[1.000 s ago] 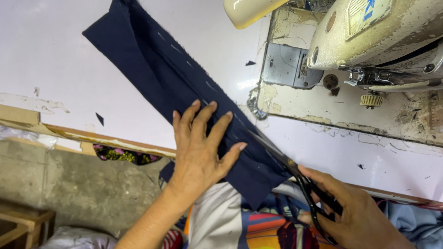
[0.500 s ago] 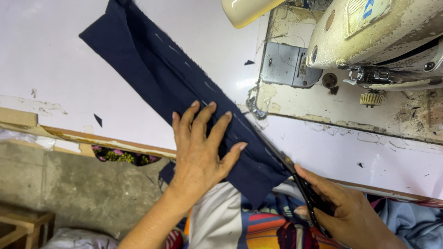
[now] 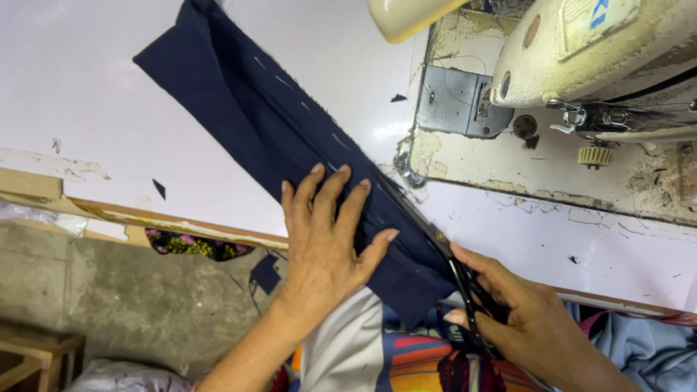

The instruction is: The person marks a piece of dark blue fabric with a white marker, then uses scissors to cut the fabric into smaller rectangular pieces. They trim the edges of the cut pieces and place them on top of a light blue garment on the table.

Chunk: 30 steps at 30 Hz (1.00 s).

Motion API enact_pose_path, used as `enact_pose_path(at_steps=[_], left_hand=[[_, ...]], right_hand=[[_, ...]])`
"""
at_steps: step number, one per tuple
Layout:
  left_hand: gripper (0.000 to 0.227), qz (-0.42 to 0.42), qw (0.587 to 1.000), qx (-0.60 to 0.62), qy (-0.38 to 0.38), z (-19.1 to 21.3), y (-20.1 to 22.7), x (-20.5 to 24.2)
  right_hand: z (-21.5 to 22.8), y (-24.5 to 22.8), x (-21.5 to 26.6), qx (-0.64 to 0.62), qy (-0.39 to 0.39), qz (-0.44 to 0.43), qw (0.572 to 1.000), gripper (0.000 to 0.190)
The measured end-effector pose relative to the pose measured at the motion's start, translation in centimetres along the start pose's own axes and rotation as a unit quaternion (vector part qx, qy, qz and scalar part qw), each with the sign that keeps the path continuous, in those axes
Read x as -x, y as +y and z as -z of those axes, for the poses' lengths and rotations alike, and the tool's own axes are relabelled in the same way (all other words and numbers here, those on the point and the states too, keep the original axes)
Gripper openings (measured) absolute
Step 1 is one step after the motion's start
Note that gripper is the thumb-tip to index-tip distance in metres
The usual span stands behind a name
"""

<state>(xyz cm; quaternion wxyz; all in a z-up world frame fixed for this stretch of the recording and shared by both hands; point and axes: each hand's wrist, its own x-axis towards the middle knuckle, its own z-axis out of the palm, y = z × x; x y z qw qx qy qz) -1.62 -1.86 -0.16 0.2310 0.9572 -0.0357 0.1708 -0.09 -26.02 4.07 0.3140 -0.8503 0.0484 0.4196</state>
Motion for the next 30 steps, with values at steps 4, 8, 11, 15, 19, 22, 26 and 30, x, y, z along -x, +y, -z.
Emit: enact_pose_path(at_steps=[4, 8, 11, 15, 19, 22, 26, 30], left_hand=[[0.052, 0.0, 1.0, -0.001, 0.003, 0.1, -0.1, 0.1], [0.052, 0.005, 1.0, 0.009, 0.0, 0.1, 0.1, 0.2], [0.051, 0.004, 1.0, 0.014, 0.001, 0.2, 0.1, 0.3], [0.053, -0.004, 1.0, 0.004, 0.008, 0.8, -0.1, 0.1], [0.051, -0.009, 0.999, -0.029, 0.01, 1.5, -1.2, -0.7], [0.032, -0.053, 0.997, -0.024, 0.045, 1.6, -2.3, -1.4], [0.044, -0.01, 0.997, -0.071, 0.003, 1.5, -3.2, -1.7], [0.06, 0.037, 0.995, -0.093, -0.014, 1.0, -3.9, -1.9]], right_hand=[[-0.2, 0.5, 0.0, 0.007, 0.002, 0.05, 0.999, 0.077], [-0.1, -2.1, 0.1, -0.008, -0.007, -0.044, 0.999, 0.084], [-0.2, -3.1, 0.0, 0.002, -0.01, -0.078, 0.997, 0.081], [-0.8, -1.4, -0.6, -0.052, -0.004, -0.007, 0.999, 0.078], [-0.8, 0.8, -1.4, -0.15, -0.039, 0.04, 0.987, 0.076], [-0.3, 1.8, -1.6, -0.182, 0.007, 0.061, 0.981, 0.078], [0.9, 4.0, -1.6, -0.217, 0.044, -0.01, 0.975, 0.081], [2.5, 5.0, -0.4, -0.208, 0.046, -0.078, 0.974, 0.086]])
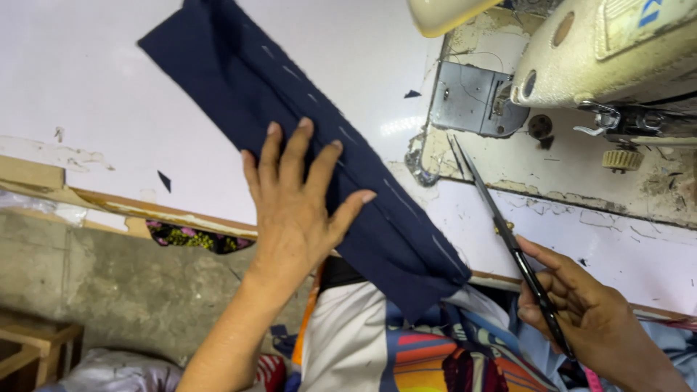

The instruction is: The person marks a piece of dark blue fabric with a white marker, then uses scissors to cut the fabric into smaller rectangular pieces. They trim the edges of the cut pieces and place them on top of a light blue garment on the table.

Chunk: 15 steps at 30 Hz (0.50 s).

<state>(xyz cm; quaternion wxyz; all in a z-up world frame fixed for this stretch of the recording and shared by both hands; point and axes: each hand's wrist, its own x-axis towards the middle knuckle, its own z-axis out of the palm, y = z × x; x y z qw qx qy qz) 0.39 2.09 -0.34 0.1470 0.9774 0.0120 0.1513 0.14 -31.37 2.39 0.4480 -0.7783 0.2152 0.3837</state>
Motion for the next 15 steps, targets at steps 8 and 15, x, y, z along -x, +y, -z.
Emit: enact_pose_path(at_steps=[8, 15], left_hand=[[0.06, 0.032, 0.999, 0.014, -0.007, -0.1, -1.0, -1.2], [0.06, 0.027, 0.999, 0.025, -0.009, 0.0, -1.0, -1.1]], right_hand=[[1.7, -0.3, 1.4, 0.061, -0.033, -0.155, 0.985, 0.083], [4.9, 3.0, 1.6, 0.121, -0.082, -0.234, 0.961, 0.083]])
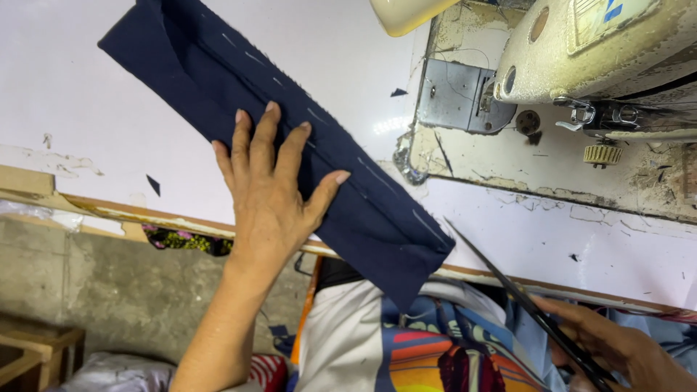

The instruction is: The person marks a piece of dark blue fabric with a white marker, then uses scissors to cut the fabric into smaller rectangular pieces. They trim the edges of the cut pieces and place them on top of a light blue garment on the table.

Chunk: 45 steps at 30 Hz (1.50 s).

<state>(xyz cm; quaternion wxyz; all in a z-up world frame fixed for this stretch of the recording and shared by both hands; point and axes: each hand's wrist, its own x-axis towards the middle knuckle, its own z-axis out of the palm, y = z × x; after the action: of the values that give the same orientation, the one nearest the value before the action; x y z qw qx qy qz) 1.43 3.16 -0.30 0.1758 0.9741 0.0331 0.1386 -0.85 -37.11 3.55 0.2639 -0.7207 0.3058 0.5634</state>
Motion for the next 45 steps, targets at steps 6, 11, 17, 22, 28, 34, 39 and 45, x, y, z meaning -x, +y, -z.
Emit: enact_pose_path(at_steps=[6, 11, 17, 22, 28, 34, 39, 45], left_hand=[[0.076, -0.008, 1.0, 0.002, -0.022, 0.2, 0.0, 0.1], [0.078, -0.012, 1.0, -0.001, -0.027, 0.3, 0.1, 0.2], [0.077, -0.016, 1.0, 0.003, -0.026, 0.4, 0.1, 0.2], [0.077, -0.018, 0.999, 0.001, -0.026, 0.4, -0.2, 0.2], [0.076, -0.028, 0.999, 0.01, -0.031, 0.7, -1.7, -2.2], [0.079, -0.037, 0.999, -0.03, -0.016, -0.9, -1.8, -4.8], [0.076, -0.024, 0.997, -0.077, 0.011, -2.8, -0.5, -5.3], [0.059, -0.043, 0.98, 0.158, 0.109, -1.3, -1.8, -3.9]], right_hand=[[1.6, 4.4, -2.9, -0.13, -0.079, 0.071, 0.986, 0.076], [0.6, 3.2, -3.4, -0.136, -0.106, 0.108, 0.979, 0.069], [-1.2, -0.9, -1.9, -0.207, -0.054, 0.01, 0.977, 0.063], [-1.0, 2.2, -3.7, -0.206, -0.169, 0.249, 0.931, 0.06], [0.0, -0.9, -1.9, -0.326, 0.069, 0.163, 0.929, 0.077], [0.4, -2.0, -0.4, 0.192, 0.476, 0.444, 0.735, 0.059], [0.6, -1.3, -2.5, 0.295, 0.573, 0.526, 0.555, 0.032], [-4.3, 3.5, -8.4, 0.305, 0.464, 0.647, 0.522, 0.029]])
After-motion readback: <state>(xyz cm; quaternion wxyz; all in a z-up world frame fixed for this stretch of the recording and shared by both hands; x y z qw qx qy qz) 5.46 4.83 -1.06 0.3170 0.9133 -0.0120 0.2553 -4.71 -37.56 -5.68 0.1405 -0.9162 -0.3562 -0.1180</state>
